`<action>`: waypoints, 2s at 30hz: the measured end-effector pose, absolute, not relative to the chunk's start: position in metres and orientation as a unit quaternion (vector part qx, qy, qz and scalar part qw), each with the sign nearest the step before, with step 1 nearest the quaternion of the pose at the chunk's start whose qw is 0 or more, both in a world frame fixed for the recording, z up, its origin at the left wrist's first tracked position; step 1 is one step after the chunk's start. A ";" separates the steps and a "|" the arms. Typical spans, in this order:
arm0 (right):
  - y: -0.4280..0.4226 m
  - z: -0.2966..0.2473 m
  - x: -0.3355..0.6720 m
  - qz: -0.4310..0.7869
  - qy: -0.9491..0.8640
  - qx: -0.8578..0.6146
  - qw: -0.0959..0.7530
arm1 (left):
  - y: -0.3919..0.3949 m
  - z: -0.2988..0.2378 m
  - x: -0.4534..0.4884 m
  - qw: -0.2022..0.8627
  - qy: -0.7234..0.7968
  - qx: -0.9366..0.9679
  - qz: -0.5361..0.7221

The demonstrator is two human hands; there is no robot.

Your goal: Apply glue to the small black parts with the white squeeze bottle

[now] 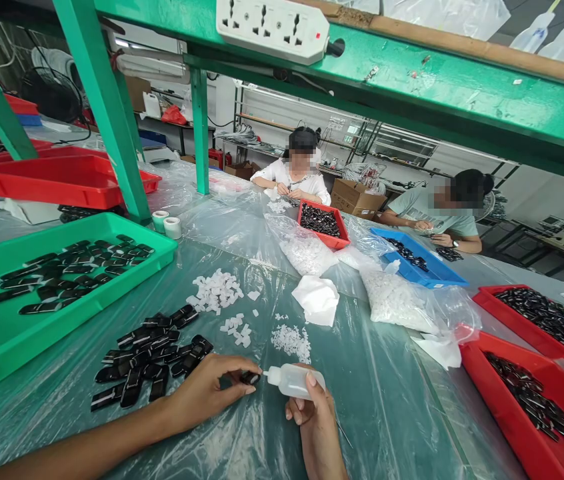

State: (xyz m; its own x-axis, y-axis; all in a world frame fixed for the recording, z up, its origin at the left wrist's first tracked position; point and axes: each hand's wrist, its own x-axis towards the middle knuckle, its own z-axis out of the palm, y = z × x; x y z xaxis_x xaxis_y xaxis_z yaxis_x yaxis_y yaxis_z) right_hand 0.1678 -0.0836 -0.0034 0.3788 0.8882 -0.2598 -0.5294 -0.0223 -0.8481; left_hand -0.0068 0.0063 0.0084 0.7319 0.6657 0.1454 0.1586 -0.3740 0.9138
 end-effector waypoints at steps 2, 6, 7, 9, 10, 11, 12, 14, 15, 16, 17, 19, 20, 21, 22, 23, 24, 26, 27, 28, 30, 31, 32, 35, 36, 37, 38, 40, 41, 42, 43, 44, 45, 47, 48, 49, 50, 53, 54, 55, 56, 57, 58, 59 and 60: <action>-0.084 -0.003 0.168 0.525 -0.183 -0.489 0.672 | 0.006 0.008 -0.007 0.478 0.271 0.793 0.261; -0.084 -0.004 0.169 0.517 -0.189 -0.503 0.666 | 0.006 0.009 -0.008 0.457 0.276 0.804 0.262; -0.084 -0.004 0.169 0.516 -0.194 -0.506 0.664 | 0.006 0.009 -0.008 0.453 0.275 0.807 0.262; -0.084 -0.005 0.169 0.510 -0.205 -0.518 0.655 | 0.006 0.010 -0.008 0.447 0.272 0.812 0.259; -0.084 -0.005 0.169 0.505 -0.212 -0.527 0.650 | 0.006 0.010 -0.008 0.444 0.271 0.814 0.256; -0.085 -0.005 0.169 0.496 -0.220 -0.537 0.646 | 0.006 0.010 -0.008 0.442 0.271 0.817 0.253; -0.086 -0.005 0.169 0.486 -0.228 -0.547 0.642 | 0.006 0.010 -0.009 0.440 0.269 0.820 0.250; -0.087 -0.004 0.168 0.461 -0.249 -0.563 0.640 | 0.006 0.009 -0.009 0.434 0.268 0.825 0.244; -0.087 -0.004 0.168 0.447 -0.260 -0.568 0.640 | 0.006 0.008 -0.009 0.430 0.268 0.827 0.242; -0.088 -0.004 0.168 0.435 -0.271 -0.574 0.638 | 0.006 0.007 -0.009 0.428 0.268 0.829 0.240; -0.088 -0.004 0.167 0.423 -0.279 -0.582 0.636 | 0.006 0.006 -0.009 0.426 0.269 0.831 0.238; -0.089 -0.003 0.166 0.395 -0.290 -0.600 0.632 | 0.006 0.005 -0.009 0.423 0.272 0.831 0.236; -0.089 -0.003 0.165 0.381 -0.294 -0.610 0.629 | 0.006 0.005 -0.008 0.423 0.274 0.831 0.235; -0.090 -0.002 0.164 0.366 -0.298 -0.618 0.628 | 0.006 0.004 -0.008 0.423 0.276 0.831 0.235; -0.090 -0.001 0.163 0.350 -0.305 -0.625 0.627 | 0.006 0.004 -0.008 0.423 0.277 0.830 0.234; -0.091 -0.001 0.162 0.333 -0.313 -0.631 0.627 | 0.006 0.004 -0.008 0.423 0.278 0.830 0.233; -0.092 0.000 0.161 0.316 -0.323 -0.637 0.625 | 0.007 0.004 -0.008 0.423 0.278 0.831 0.232; -0.093 0.002 0.159 0.277 -0.346 -0.644 0.623 | 0.007 0.005 -0.008 0.421 0.280 0.831 0.231; -0.093 0.003 0.158 0.259 -0.359 -0.647 0.621 | 0.007 0.005 -0.008 0.419 0.281 0.832 0.231; -0.094 0.003 0.158 0.245 -0.370 -0.648 0.619 | 0.007 0.005 -0.008 0.416 0.283 0.833 0.232; -0.094 0.004 0.158 0.233 -0.385 -0.646 0.617 | 0.007 0.005 -0.008 0.412 0.285 0.834 0.232; -0.095 0.004 0.158 0.236 -0.385 -0.643 0.618 | 0.006 0.005 -0.008 0.412 0.285 0.834 0.232; -0.094 0.004 0.159 0.245 -0.380 -0.641 0.620 | 0.006 0.005 -0.008 0.412 0.284 0.834 0.234; -0.093 0.002 0.163 0.304 -0.347 -0.625 0.630 | 0.005 0.006 -0.007 0.424 0.282 0.824 0.249; -0.093 0.001 0.164 0.333 -0.333 -0.614 0.633 | 0.005 0.007 -0.007 0.432 0.284 0.817 0.255; -0.092 0.000 0.165 0.366 -0.319 -0.598 0.638 | 0.005 0.008 -0.007 0.442 0.287 0.810 0.259; -0.091 0.000 0.166 0.398 -0.302 -0.580 0.643 | 0.005 0.009 -0.006 0.454 0.290 0.801 0.262; -0.089 0.000 0.166 0.450 -0.266 -0.544 0.657 | 0.005 0.011 -0.006 0.481 0.297 0.781 0.264; -0.088 0.001 0.166 0.465 -0.249 -0.529 0.665 | 0.005 0.011 -0.006 0.493 0.299 0.773 0.266; -0.087 0.001 0.166 0.474 -0.235 -0.516 0.674 | 0.005 0.012 -0.005 0.504 0.299 0.764 0.268; -0.087 0.002 0.166 0.478 -0.226 -0.507 0.681 | 0.005 0.012 -0.005 0.514 0.299 0.758 0.270; -0.087 0.002 0.166 0.481 -0.223 -0.498 0.686 | 0.005 0.012 -0.005 0.520 0.299 0.753 0.271; -0.086 0.003 0.167 0.485 -0.225 -0.491 0.688 | 0.005 0.012 -0.005 0.524 0.298 0.750 0.272; -0.086 0.002 0.168 0.490 -0.233 -0.482 0.688 | 0.005 0.011 -0.005 0.531 0.294 0.745 0.275; -0.086 0.001 0.170 0.489 -0.238 -0.481 0.687 | 0.005 0.011 -0.005 0.535 0.290 0.743 0.278; -0.087 0.000 0.171 0.486 -0.242 -0.483 0.687 | 0.005 0.010 -0.005 0.539 0.286 0.741 0.281; -0.087 -0.001 0.173 0.481 -0.246 -0.486 0.687 | 0.005 0.010 -0.005 0.541 0.282 0.739 0.284; -0.087 -0.002 0.183 0.454 -0.266 -0.510 0.680 | 0.004 0.010 -0.005 0.545 0.277 0.738 0.287; -0.086 -0.002 0.187 0.441 -0.279 -0.524 0.673 | 0.004 0.011 -0.005 0.545 0.276 0.738 0.287; -0.086 0.000 0.192 0.425 -0.295 -0.543 0.661 | 0.004 0.011 -0.005 0.545 0.274 0.739 0.286; -0.085 0.001 0.197 0.407 -0.314 -0.567 0.644 | 0.004 0.012 -0.005 0.545 0.272 0.740 0.286; -0.084 0.003 0.203 0.384 -0.335 -0.594 0.622 | 0.004 0.012 -0.005 0.545 0.270 0.741 0.285; -0.082 0.004 0.210 0.357 -0.357 -0.623 0.598 | 0.004 0.012 -0.005 0.545 0.268 0.742 0.284; -0.080 0.005 0.217 0.327 -0.377 -0.651 0.572 | 0.004 0.012 -0.005 0.546 0.266 0.743 0.283; -0.078 0.006 0.225 0.292 -0.393 -0.677 0.549 | 0.004 0.012 -0.005 0.546 0.265 0.743 0.281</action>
